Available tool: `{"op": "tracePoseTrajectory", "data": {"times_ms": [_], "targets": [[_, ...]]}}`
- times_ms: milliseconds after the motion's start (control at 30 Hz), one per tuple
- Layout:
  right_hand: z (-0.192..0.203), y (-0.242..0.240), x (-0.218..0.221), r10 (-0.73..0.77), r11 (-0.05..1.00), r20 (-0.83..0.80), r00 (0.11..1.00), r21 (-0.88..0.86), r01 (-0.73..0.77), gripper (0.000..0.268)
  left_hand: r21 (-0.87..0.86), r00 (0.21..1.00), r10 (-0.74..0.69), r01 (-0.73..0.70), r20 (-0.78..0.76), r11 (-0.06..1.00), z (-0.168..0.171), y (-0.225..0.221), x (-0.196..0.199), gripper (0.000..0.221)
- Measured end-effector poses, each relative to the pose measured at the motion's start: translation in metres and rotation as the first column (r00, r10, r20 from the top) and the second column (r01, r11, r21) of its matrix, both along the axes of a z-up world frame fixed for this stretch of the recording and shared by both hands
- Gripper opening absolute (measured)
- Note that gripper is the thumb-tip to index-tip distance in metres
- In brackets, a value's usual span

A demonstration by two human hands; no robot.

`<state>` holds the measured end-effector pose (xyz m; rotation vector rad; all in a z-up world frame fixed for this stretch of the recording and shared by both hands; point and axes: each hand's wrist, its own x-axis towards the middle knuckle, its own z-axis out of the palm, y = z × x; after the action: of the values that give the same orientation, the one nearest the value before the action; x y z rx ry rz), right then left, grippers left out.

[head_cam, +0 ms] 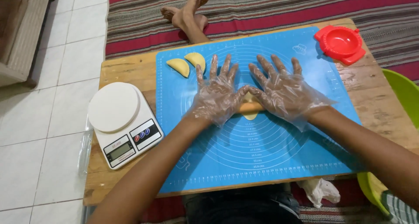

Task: A person wearing plastic gloves is shaping and filling pastels on a blue silicone mat using a rolling pin.

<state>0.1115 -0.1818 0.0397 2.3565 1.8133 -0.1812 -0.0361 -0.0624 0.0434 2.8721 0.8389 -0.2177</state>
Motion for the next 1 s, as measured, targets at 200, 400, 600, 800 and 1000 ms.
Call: {"op": "tracePoseTrajectory", "data": {"times_ms": [200,400,600,800,1000], "targets": [[-0.018,0.017,0.02,-0.003,0.998,-0.058,0.998,0.061,0.007,0.077,0.054,1.0,-0.024,0.024,-0.008,0.998,-0.011,0.026,0.014,0.077],[-0.036,0.032,0.046,0.148,0.946,-0.061,0.987,0.298,-0.123,0.082,0.174,0.929,-0.181,0.129,0.322,0.976,-0.038,0.049,0.021,0.068],[-0.049,0.025,0.048,0.202,0.903,-0.019,0.979,0.39,-0.179,0.078,0.437,0.738,-0.328,0.05,0.59,0.898,-0.038,0.015,0.003,0.043],[-0.049,0.024,0.048,0.212,0.893,-0.027,0.977,0.412,-0.183,0.077,0.133,0.939,0.002,-0.051,0.345,0.99,-0.033,0.008,0.007,0.073],[-0.049,0.035,0.054,0.227,0.858,0.052,0.972,0.461,-0.225,0.072,0.047,0.954,0.035,-0.052,0.299,0.998,-0.024,0.021,0.017,0.088]]}}
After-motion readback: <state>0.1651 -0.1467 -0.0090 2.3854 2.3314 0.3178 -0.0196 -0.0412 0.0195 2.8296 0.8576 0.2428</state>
